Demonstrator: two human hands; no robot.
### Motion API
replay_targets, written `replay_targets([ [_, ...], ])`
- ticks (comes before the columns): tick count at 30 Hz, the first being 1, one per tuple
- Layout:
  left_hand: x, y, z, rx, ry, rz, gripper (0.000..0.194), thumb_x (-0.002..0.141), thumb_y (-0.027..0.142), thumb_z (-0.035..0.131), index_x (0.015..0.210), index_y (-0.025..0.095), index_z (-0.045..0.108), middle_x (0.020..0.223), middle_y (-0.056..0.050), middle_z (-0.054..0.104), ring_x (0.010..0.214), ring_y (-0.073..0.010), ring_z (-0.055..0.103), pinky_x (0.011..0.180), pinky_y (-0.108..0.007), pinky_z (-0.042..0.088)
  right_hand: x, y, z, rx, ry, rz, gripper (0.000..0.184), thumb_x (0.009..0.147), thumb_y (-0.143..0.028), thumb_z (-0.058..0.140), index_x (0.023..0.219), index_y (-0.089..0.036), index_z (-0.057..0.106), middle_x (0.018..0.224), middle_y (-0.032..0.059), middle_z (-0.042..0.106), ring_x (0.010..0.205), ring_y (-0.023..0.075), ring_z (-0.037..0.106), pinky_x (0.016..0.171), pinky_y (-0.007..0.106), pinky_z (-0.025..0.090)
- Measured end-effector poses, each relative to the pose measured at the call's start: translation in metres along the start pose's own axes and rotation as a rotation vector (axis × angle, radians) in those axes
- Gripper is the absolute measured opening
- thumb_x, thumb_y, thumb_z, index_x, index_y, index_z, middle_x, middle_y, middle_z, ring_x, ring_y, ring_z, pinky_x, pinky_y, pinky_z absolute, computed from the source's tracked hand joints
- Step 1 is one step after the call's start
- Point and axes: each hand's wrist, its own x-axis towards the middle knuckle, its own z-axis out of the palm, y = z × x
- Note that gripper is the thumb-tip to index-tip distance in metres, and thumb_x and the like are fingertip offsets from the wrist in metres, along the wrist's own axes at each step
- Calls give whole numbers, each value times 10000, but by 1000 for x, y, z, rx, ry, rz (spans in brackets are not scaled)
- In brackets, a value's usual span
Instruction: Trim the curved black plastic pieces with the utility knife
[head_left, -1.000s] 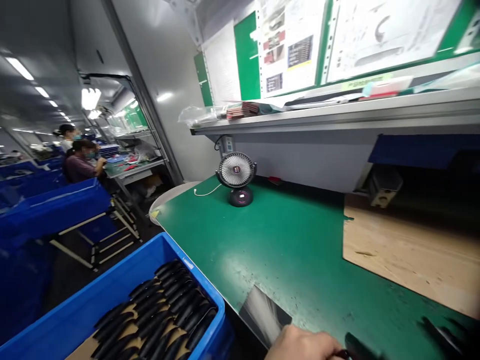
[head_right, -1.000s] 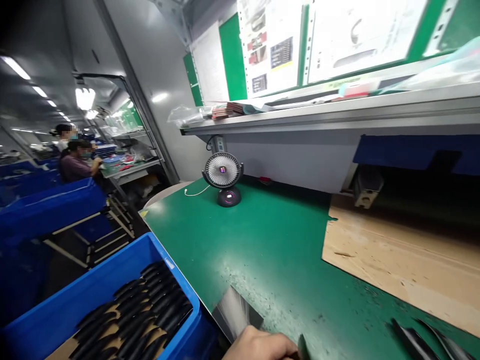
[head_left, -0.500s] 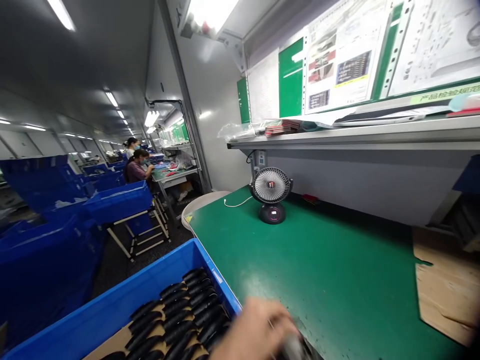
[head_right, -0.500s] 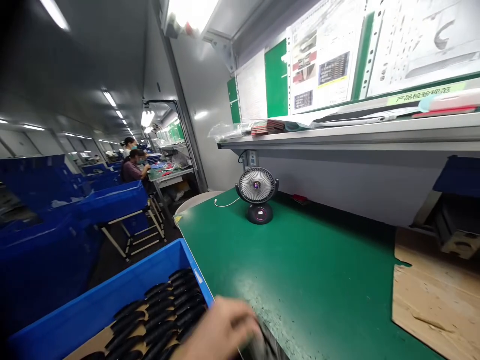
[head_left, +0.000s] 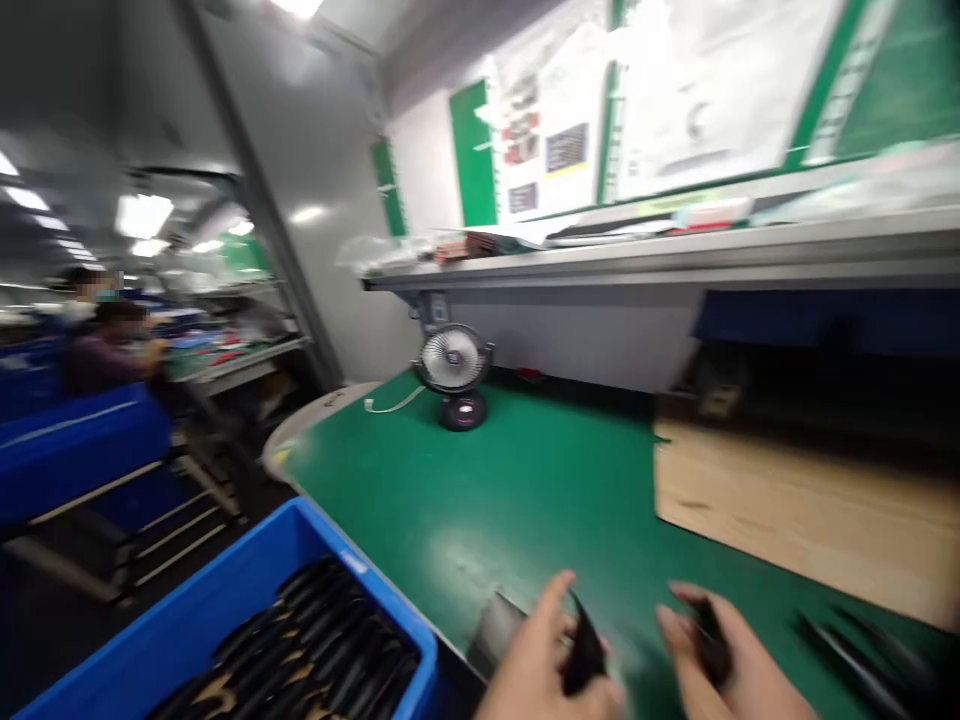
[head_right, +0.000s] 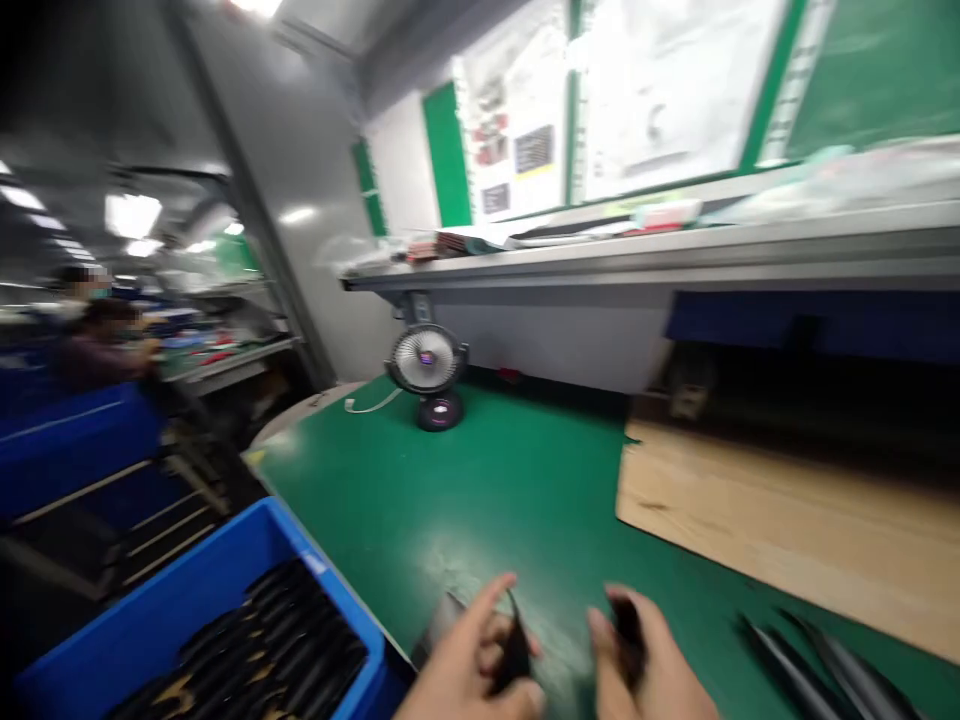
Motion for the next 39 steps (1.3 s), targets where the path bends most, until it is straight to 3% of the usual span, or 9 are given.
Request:
replay_targets([
  [2,-6,4,11,-369,30,-46,757,656,192,656,1360,164,376,990,-94,616,674,-180,619,658,-311,504,2,9,-18,-184,2,-25,312,890,-296,496,1140,-122,562,1022,186,663,946,344,645,767,487,556],
  [6,-2,23,31,-831,122,-281,371,774,169,529,1128,60,544,926,-128,586,715,-176,596,665,-301,524,-10,26,-65,-355,-32,34,403,858,-235,561,1258,-187,543,1119,124,615,1057,299,569,827,411,535],
  [11,4,32,61,-924,254,-211,157,910,159,423,803,120,531,696,-13,443,541,-93,450,463,-194,443,-61,70,-135,-792,204,336,412,955,-368,406,1221,-85,543,1108,212,582,1029,379,535,722,482,510],
  [18,13,43,92,-943,419,-158,152,934,91,390,856,110,520,731,5,467,535,-52,472,475,-137,468,-87,129,-187,-804,120,506,336,935,-333,365,862,-189,659,806,116,673,561,278,609,464,358,408],
  [22,14,45,92,-983,385,-141,181,943,94,370,808,132,484,659,38,416,448,-32,406,374,-114,376,-88,97,-177,-415,139,422,307,965,-382,350,1010,-210,600,827,53,661,715,218,641,581,291,494],
  [25,13,44,93,-997,382,-132,195,946,98,366,785,141,467,622,53,377,416,-26,376,340,-108,326,-89,49,-146,-5,-87,112,296,985,-358,389,1184,-244,575,913,35,625,817,174,620,677,240,500],
  [28,11,44,97,-959,376,-86,191,943,116,383,772,150,463,605,58,364,397,-30,355,320,-116,298,-86,12,-114,77,-263,-108,326,983,-248,389,1252,-248,572,859,34,589,748,162,586,642,249,480],
  [34,5,45,95,-818,404,72,186,940,216,455,764,164,483,589,56,367,395,-47,332,320,-133,296,-79,-1,-97,56,-386,-50,301,975,-254,381,1169,-286,610,785,12,572,672,164,572,591,262,444],
  [39,2,44,93,-753,396,130,184,922,263,502,761,175,485,560,59,369,385,-56,312,314,-138,278,-78,-5,-97,42,-465,29,303,981,-323,344,848,-280,613,689,-11,526,608,159,552,545,248,403],
])
